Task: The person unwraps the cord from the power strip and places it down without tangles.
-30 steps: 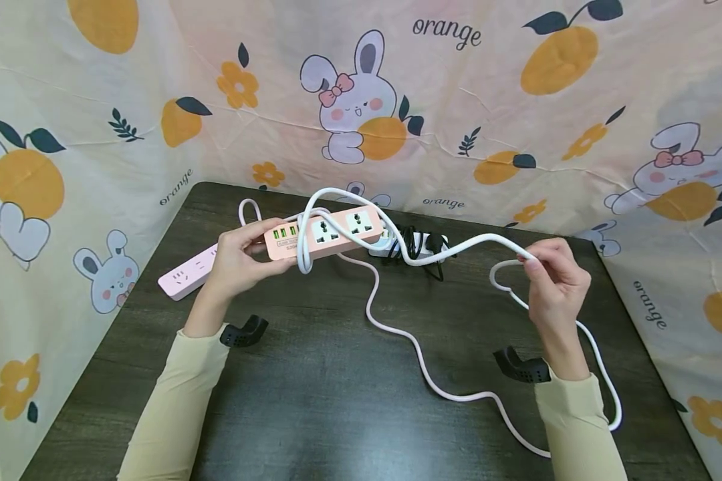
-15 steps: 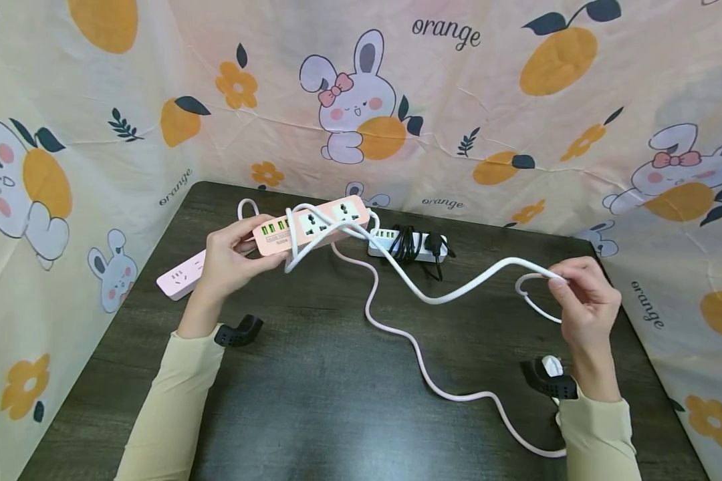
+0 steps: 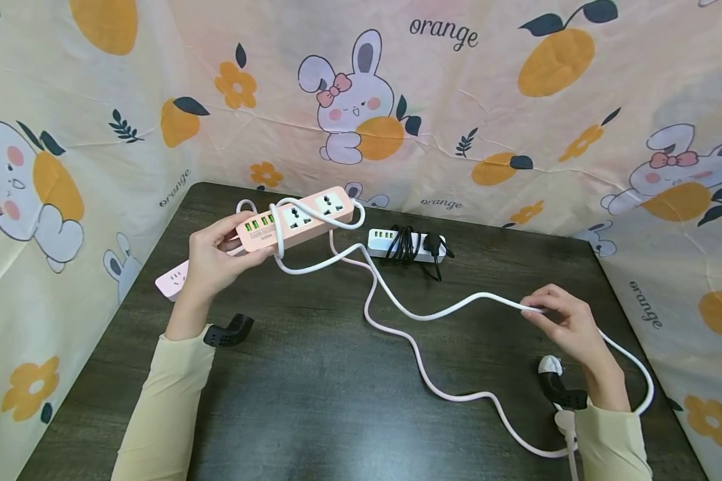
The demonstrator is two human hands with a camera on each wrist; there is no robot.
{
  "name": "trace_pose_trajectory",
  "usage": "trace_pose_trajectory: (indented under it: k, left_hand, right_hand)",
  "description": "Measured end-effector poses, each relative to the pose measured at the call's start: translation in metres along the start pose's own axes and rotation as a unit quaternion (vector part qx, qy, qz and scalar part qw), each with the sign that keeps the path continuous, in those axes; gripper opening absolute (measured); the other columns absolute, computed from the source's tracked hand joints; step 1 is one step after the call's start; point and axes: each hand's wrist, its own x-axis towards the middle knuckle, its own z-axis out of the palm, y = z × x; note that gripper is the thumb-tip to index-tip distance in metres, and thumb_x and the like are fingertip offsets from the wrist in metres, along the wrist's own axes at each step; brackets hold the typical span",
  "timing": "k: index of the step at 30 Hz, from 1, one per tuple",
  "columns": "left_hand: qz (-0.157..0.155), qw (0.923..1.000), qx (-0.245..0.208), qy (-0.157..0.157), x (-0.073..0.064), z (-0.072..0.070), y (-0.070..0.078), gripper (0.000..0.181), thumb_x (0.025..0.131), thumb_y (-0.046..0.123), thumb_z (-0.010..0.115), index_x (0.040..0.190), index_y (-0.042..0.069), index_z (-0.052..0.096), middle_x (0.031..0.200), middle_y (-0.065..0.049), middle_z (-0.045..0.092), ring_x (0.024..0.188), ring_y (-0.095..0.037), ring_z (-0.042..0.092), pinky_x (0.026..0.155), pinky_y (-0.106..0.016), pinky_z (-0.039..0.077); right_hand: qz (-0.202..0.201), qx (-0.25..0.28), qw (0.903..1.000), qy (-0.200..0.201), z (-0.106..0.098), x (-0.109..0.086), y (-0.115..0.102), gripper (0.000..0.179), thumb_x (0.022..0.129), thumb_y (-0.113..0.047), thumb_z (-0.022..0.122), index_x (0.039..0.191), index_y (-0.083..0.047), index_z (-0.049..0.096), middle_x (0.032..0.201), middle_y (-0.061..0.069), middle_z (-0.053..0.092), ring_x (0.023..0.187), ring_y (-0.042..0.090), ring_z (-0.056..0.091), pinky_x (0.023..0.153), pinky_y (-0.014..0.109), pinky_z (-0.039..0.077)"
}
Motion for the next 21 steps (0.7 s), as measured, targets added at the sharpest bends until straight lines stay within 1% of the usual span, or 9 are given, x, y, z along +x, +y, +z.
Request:
trace_pose_trajectory:
  k: [2, 6, 12, 17, 18, 21]
  left_hand:
    - [0.001, 1.0000, -0.004, 0.000, 0.000, -0.001, 0.001, 0.052, 0.058, -0.019, 0.078, 0.107, -0.012, 0.064, 0.095, 0.012, 0.064, 0.081, -0.001, 0.063, 0.071, -0.015, 0.051]
    - [0.004, 1.0000, -0.006, -0.003, 0.001, -0.002, 0.002, 0.053, 0.057, -0.019, 0.078, 0.108, -0.013, 0.063, 0.096, 0.011, 0.064, 0.081, -0.001, 0.063, 0.071, -0.015, 0.051]
    - [0.014, 0.9999, -0.005, -0.007, 0.002, 0.000, 0.003, 0.052, 0.057, -0.018, 0.078, 0.107, -0.011, 0.064, 0.095, 0.009, 0.064, 0.080, -0.002, 0.062, 0.070, -0.014, 0.051]
    - [0.017, 0.9998, -0.006, -0.007, 0.002, 0.000, 0.004, 0.053, 0.057, -0.018, 0.079, 0.107, -0.012, 0.064, 0.096, 0.010, 0.064, 0.080, -0.001, 0.062, 0.070, -0.013, 0.051]
    - [0.017, 0.9998, -0.006, -0.007, 0.002, 0.000, 0.004, 0.053, 0.057, -0.018, 0.079, 0.107, -0.012, 0.064, 0.096, 0.010, 0.064, 0.081, -0.001, 0.062, 0.070, -0.013, 0.051]
    - [0.017, 0.9998, -0.007, -0.007, 0.003, 0.000, 0.004, 0.053, 0.057, -0.019, 0.078, 0.108, -0.012, 0.064, 0.097, 0.011, 0.064, 0.081, -0.002, 0.062, 0.070, -0.014, 0.051]
  right_hand:
    - [0.016, -0.040, 0.9989, -0.020, 0.003, -0.002, 0.002, 0.029, 0.065, 0.021, 0.071, 0.081, -0.003, 0.070, 0.080, -0.002, 0.060, 0.071, 0.000, 0.050, 0.060, 0.014, 0.038]
    - [0.039, -0.089, 0.9939, -0.051, 0.009, -0.005, 0.009, 0.023, 0.068, 0.012, 0.075, 0.081, -0.007, 0.071, 0.080, -0.003, 0.059, 0.069, 0.000, 0.048, 0.057, 0.017, 0.038]
    - [0.033, -0.138, 0.9869, -0.077, 0.018, -0.008, 0.021, 0.020, 0.064, 0.008, 0.079, 0.074, -0.008, 0.071, 0.076, -0.002, 0.058, 0.065, 0.005, 0.050, 0.054, 0.022, 0.039]
    - [0.053, -0.157, 0.9796, -0.113, 0.026, -0.010, 0.029, 0.020, 0.063, 0.005, 0.080, 0.069, -0.010, 0.070, 0.075, -0.002, 0.057, 0.064, 0.010, 0.051, 0.054, 0.026, 0.041]
    - [0.062, -0.157, 0.9780, -0.123, 0.028, -0.011, 0.031, 0.019, 0.063, 0.005, 0.080, 0.068, -0.010, 0.069, 0.075, -0.002, 0.057, 0.064, 0.010, 0.051, 0.054, 0.028, 0.043]
    - [0.078, -0.145, 0.9751, -0.148, 0.032, -0.014, 0.035, 0.019, 0.063, 0.006, 0.079, 0.067, -0.009, 0.068, 0.073, -0.001, 0.057, 0.064, 0.011, 0.052, 0.055, 0.027, 0.043]
